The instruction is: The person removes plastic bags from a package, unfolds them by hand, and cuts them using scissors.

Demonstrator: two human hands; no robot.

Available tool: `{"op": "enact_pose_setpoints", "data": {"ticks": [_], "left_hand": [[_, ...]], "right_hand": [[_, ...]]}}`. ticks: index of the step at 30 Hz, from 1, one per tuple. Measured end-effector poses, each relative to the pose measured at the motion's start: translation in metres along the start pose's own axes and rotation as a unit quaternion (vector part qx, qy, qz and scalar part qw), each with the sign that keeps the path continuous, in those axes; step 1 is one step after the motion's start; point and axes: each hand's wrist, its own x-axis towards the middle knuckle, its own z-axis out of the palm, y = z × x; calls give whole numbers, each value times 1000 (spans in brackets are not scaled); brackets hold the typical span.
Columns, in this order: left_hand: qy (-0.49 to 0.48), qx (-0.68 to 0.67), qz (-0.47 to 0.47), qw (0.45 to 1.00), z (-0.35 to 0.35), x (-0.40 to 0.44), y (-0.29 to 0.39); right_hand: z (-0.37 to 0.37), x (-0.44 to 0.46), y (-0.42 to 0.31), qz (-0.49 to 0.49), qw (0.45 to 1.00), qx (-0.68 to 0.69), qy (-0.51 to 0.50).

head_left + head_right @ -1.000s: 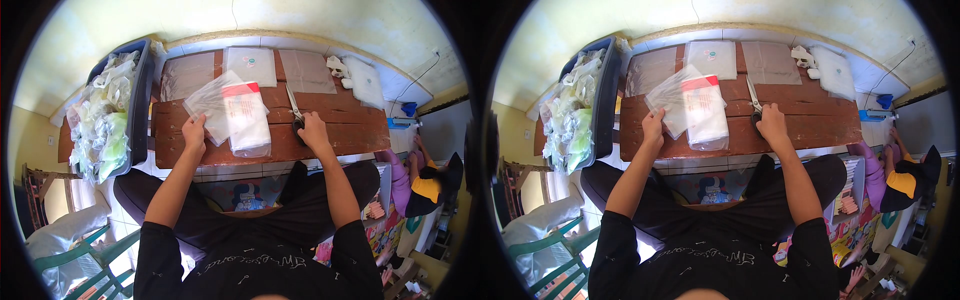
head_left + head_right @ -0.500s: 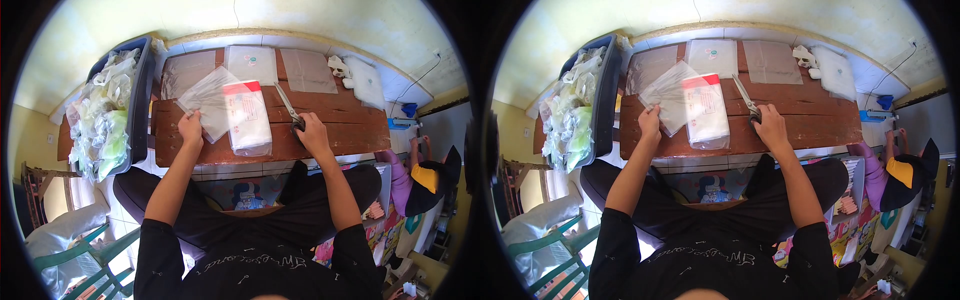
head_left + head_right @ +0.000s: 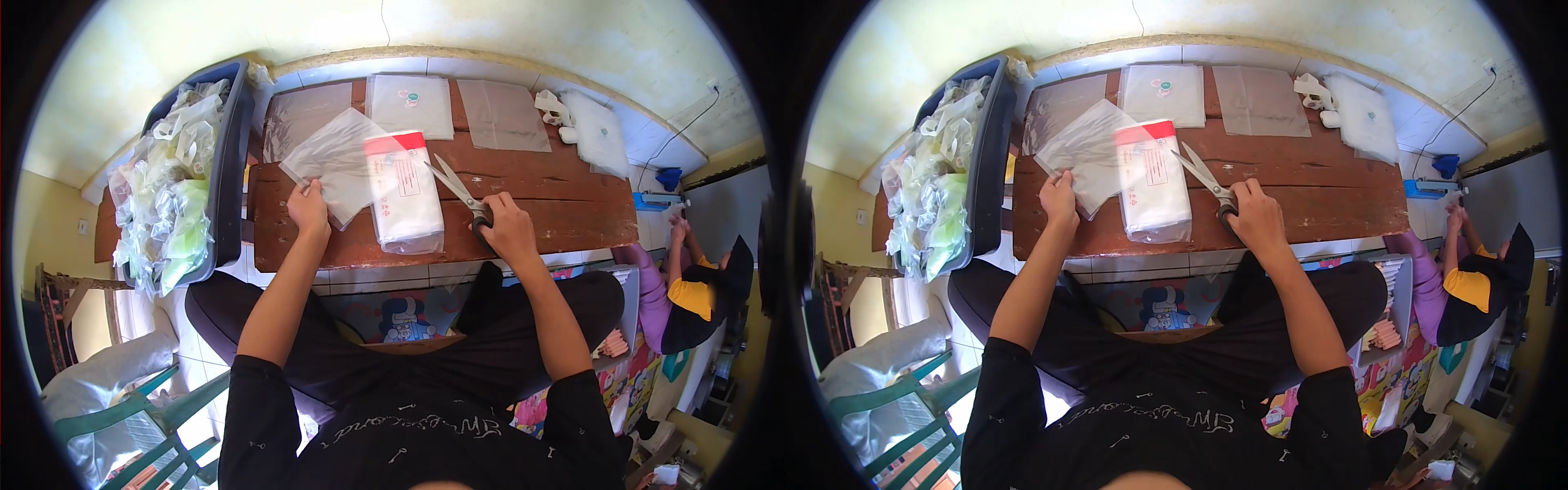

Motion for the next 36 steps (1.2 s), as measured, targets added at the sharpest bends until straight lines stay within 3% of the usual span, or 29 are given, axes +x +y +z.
{"op": "enact_pose_setpoints", "data": {"ticks": [19,22,25,27,36], "left_hand": [[-25,-4,-10,1000,4,-9,-3],[-48,-26,28,998,5,-6,-10],[-53,-9,-6,999,4,-6,-15],[-50,-4,57,997,7,-2,-22],[-89,127,44,987,8,-32,11]], "right_hand": [[13,10,-16,-18,999,-26,-32],[16,15,-16,-18,999,-28,-31],[18,18,-15,-16,999,-37,-34],[18,20,-18,-10,999,-38,-31],[19,23,-15,-6,999,-39,-10]]}}
